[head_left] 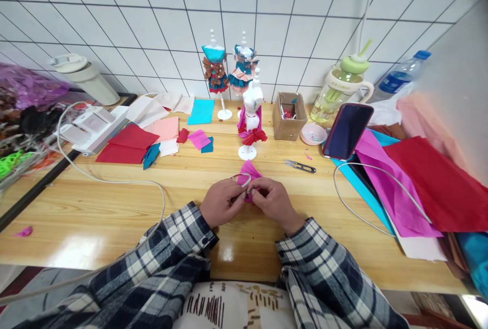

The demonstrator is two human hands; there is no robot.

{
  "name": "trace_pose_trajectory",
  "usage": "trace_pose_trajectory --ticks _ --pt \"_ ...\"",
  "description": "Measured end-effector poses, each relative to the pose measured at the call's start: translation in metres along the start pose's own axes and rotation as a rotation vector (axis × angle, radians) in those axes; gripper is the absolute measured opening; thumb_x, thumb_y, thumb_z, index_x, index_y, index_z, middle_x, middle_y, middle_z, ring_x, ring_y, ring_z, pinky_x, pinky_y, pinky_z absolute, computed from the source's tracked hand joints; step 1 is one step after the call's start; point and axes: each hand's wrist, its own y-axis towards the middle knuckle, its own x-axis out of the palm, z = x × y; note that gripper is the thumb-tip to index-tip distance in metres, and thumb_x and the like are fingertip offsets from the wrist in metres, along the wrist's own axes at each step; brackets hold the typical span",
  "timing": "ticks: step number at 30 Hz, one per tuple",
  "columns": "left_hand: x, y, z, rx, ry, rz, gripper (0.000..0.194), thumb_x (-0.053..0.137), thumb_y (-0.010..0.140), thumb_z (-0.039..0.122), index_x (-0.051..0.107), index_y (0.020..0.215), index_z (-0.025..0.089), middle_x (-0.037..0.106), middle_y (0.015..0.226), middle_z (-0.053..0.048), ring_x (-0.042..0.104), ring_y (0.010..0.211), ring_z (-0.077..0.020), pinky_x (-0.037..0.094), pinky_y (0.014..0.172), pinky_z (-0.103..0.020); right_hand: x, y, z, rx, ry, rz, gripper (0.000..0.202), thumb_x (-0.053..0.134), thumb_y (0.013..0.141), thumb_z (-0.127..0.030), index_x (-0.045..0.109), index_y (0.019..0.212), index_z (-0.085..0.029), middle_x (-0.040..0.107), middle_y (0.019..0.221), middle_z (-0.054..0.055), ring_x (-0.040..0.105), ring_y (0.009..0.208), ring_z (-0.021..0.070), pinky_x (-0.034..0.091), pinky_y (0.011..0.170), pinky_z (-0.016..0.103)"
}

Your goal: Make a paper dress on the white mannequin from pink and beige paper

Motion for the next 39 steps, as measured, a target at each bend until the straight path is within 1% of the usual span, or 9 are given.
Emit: trace_pose_trajectory --ticks 3,7,10,17,23,27,31,35,39 --pt "0.0007 -0.0006 -0.0012 -0.018 0.001 -0.01 0.024 0.043 0.09 0.019 0.064 0.081 0.016 0.06 0.065 -0.003 0.053 0.064 -0.0156 0.042 0.062 -0.027 -0.0006 0.0007 0.0014 0.0 -0.014 -0.001 0.018 0.055 0.073 -0.011 0.07 0.075 -0.02 0.072 0.079 0.001 0.065 0.072 0.0151 0.052 0.067 0.025" --pt "0.0006 -0.0033 -0.0057 -0.126 -0.019 0.004 0.025 0.043 0.092 0.023 0.064 0.08 0.017 0.062 0.068 -0.003 0.055 0.067 -0.0153 0.042 0.064 -0.027 -0.0019 0.0017 0.003 -0.006 0.03 -0.014 0.018 0.058 0.078 -0.017 0.074 0.085 -0.021 0.074 0.088 0.003 0.067 0.08 0.0164 0.053 0.071 0.026" --pt "0.0006 -0.0051 -0.0086 -0.162 -0.028 0.003 0.026 0.042 0.093 0.025 0.063 0.081 0.017 0.062 0.069 -0.003 0.056 0.068 -0.0155 0.043 0.064 -0.027 -0.0021 0.0019 0.0032 -0.01 0.076 -0.04 0.017 0.061 0.081 -0.021 0.075 0.09 -0.022 0.075 0.093 0.004 0.068 0.083 0.0173 0.054 0.069 0.027" --pt "0.0007 -0.0043 -0.0079 -0.167 -0.042 -0.003 0.024 0.043 0.093 0.023 0.064 0.084 0.018 0.064 0.073 -0.003 0.058 0.071 -0.0155 0.043 0.066 -0.027 -0.0025 0.0017 0.001 -0.045 0.043 0.0 0.015 0.065 0.079 -0.019 0.077 0.089 -0.023 0.075 0.091 0.004 0.068 0.084 0.0173 0.054 0.074 0.028" --pt "-0.0001 -0.0033 -0.0067 -0.15 -0.023 0.003 0.025 0.043 0.093 0.024 0.062 0.079 0.018 0.061 0.068 -0.003 0.056 0.067 -0.0152 0.042 0.063 -0.026 -0.0022 0.001 0.0014 -0.039 0.061 -0.004 0.014 0.066 0.08 -0.02 0.076 0.089 -0.022 0.075 0.091 0.004 0.068 0.083 0.0173 0.054 0.072 0.028" --pt "0.0003 -0.0038 -0.0059 -0.128 -0.015 -0.006 0.024 0.043 0.093 0.023 0.063 0.08 0.018 0.061 0.068 -0.002 0.055 0.067 -0.0152 0.042 0.063 -0.027 -0.0013 0.0008 0.0041 0.006 0.061 -0.001 0.013 0.066 0.079 -0.025 0.075 0.087 -0.021 0.074 0.088 0.004 0.066 0.075 0.016 0.053 0.065 0.026" --pt "0.0003 -0.0031 -0.0043 -0.111 -0.014 -0.007 0.024 0.043 0.093 0.023 0.063 0.081 0.018 0.062 0.069 -0.002 0.055 0.067 -0.0152 0.042 0.063 -0.027 -0.0006 0.0011 0.0047 0.014 0.023 0.009 0.013 0.063 0.079 -0.022 0.074 0.086 -0.02 0.073 0.086 0.003 0.064 0.071 0.0142 0.051 0.063 0.025" --pt "-0.0014 -0.0011 -0.002 -0.067 -0.023 -0.063 0.025 0.04 0.094 0.023 0.064 0.087 0.019 0.064 0.075 -0.004 0.057 0.073 -0.0168 0.044 0.068 -0.029 -0.0007 0.001 0.002 0.037 -0.038 0.002 0.009 0.063 0.077 -0.022 0.07 0.08 -0.018 0.069 0.076 0.001 0.057 0.059 0.0107 0.047 0.055 0.022" --pt "-0.0029 -0.0012 -0.0019 -0.084 -0.085 -0.117 0.031 0.034 0.097 0.027 0.063 0.093 0.018 0.066 0.084 -0.007 0.059 0.083 -0.0194 0.046 0.078 -0.033 -0.0015 -0.0005 -0.0009 0.018 -0.073 0.018 0.007 0.064 0.076 -0.024 0.067 0.08 -0.019 0.067 0.075 0.0 0.055 0.058 0.0098 0.046 0.054 0.021"
